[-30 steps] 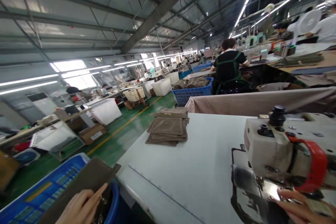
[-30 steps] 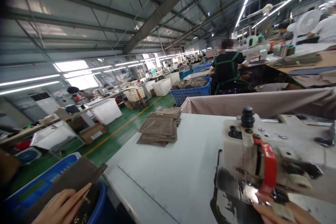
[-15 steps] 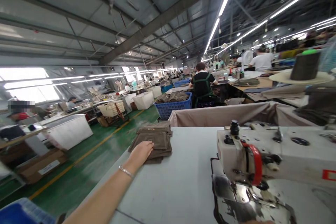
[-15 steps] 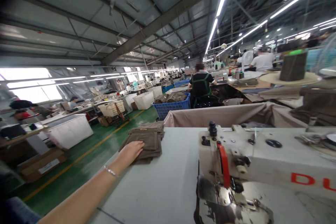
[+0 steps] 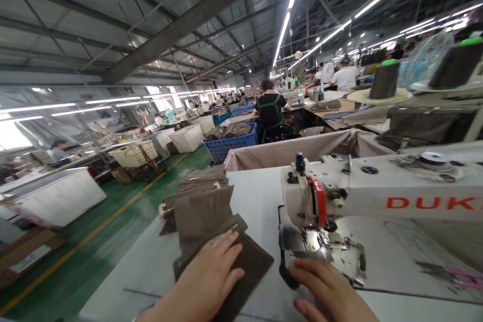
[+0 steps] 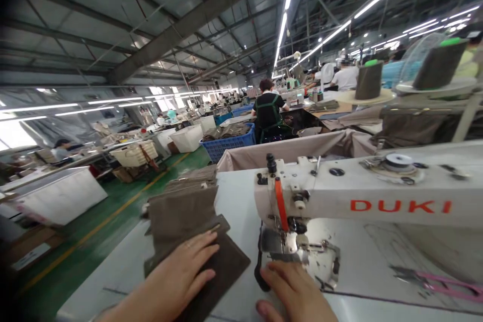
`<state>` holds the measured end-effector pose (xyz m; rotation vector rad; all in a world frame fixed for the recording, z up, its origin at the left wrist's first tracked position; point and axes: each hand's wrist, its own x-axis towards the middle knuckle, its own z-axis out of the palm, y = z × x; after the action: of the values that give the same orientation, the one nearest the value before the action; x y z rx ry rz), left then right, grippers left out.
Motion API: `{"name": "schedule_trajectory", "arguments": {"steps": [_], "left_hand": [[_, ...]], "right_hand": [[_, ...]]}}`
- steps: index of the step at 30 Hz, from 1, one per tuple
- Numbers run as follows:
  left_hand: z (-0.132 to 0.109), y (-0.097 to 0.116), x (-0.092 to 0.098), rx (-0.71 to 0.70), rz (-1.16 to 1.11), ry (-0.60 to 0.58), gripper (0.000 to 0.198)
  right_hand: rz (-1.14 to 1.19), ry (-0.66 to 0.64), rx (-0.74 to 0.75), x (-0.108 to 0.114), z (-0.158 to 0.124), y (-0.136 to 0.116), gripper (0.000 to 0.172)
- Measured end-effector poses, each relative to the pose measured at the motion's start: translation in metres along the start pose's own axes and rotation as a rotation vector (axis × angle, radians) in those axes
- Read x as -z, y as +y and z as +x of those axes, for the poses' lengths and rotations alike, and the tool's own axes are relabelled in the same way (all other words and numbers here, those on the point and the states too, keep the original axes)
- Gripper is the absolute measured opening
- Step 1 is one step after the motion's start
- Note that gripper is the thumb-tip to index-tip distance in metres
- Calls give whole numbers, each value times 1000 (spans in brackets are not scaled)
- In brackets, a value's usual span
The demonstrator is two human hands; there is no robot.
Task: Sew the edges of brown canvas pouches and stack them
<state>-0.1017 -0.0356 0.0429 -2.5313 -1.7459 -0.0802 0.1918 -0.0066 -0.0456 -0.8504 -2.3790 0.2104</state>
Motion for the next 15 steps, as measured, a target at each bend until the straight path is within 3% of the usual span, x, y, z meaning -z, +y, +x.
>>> {"name": "schedule_trajectory", "arguments": {"steps": [3,5,10,15], "left_hand": [[8,18,-43,144,-83,-13,46],[22,16,-57,234,-105,32,46],[40,-1,-58,418,-94,161,42],[32,-17,-57,476,-179,159,27]], "right_hand": [[-69,8,-73,-21,3,-19,36],[-69,23,-112,-28,2,-26,36],[22,2,-144,-21,2,-27,28],[110,-99,-214,-6,14,-31,9]]}}
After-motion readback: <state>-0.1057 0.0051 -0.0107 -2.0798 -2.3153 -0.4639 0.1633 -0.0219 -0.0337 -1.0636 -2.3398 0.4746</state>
